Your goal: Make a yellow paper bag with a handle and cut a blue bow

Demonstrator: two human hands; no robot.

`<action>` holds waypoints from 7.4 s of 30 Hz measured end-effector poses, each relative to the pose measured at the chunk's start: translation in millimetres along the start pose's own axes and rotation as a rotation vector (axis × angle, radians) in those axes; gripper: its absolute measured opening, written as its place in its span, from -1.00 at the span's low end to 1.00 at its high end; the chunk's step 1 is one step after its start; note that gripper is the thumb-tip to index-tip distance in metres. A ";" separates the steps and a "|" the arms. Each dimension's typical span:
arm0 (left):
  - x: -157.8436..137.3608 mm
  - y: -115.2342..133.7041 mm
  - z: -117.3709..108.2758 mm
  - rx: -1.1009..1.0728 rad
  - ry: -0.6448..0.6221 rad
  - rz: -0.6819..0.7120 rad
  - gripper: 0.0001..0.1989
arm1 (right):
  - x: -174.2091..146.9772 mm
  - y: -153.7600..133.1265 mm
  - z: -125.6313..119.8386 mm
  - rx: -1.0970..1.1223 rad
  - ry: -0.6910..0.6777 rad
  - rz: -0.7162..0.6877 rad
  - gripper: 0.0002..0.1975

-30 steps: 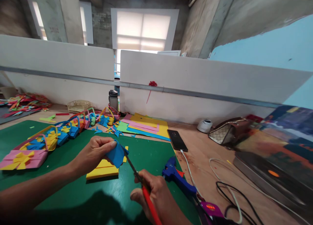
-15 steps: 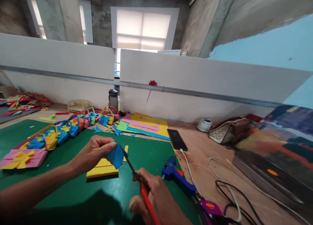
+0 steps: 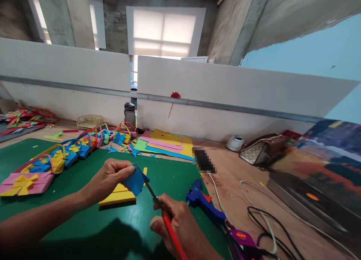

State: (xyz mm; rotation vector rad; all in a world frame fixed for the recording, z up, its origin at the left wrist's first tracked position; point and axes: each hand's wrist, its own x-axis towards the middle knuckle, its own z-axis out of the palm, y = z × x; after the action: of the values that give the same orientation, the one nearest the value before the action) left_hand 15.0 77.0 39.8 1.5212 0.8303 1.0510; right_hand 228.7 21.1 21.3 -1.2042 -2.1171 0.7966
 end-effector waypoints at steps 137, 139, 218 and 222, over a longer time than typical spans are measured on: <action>-58.6 -73.9 34.6 0.080 0.097 0.045 -0.30 | 0.3 -7.5 36.1 0.605 0.367 0.309 -0.55; -58.3 -77.1 30.7 0.245 0.047 0.142 -0.20 | 0.7 -7.3 35.0 0.592 0.363 0.313 -0.56; -61.3 -65.9 35.9 -0.680 -0.202 -0.317 -0.58 | -4.4 2.1 46.0 0.479 0.311 0.071 -0.58; -62.0 -59.5 35.8 -0.578 -0.170 -0.300 -0.56 | -2.3 0.6 40.3 0.473 0.407 0.059 -0.59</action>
State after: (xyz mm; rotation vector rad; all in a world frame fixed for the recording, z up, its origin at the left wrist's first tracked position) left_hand 26.5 19.3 -32.4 0.9462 0.5484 0.8293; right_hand 201.0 10.8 -6.1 -1.0633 -1.4678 0.9221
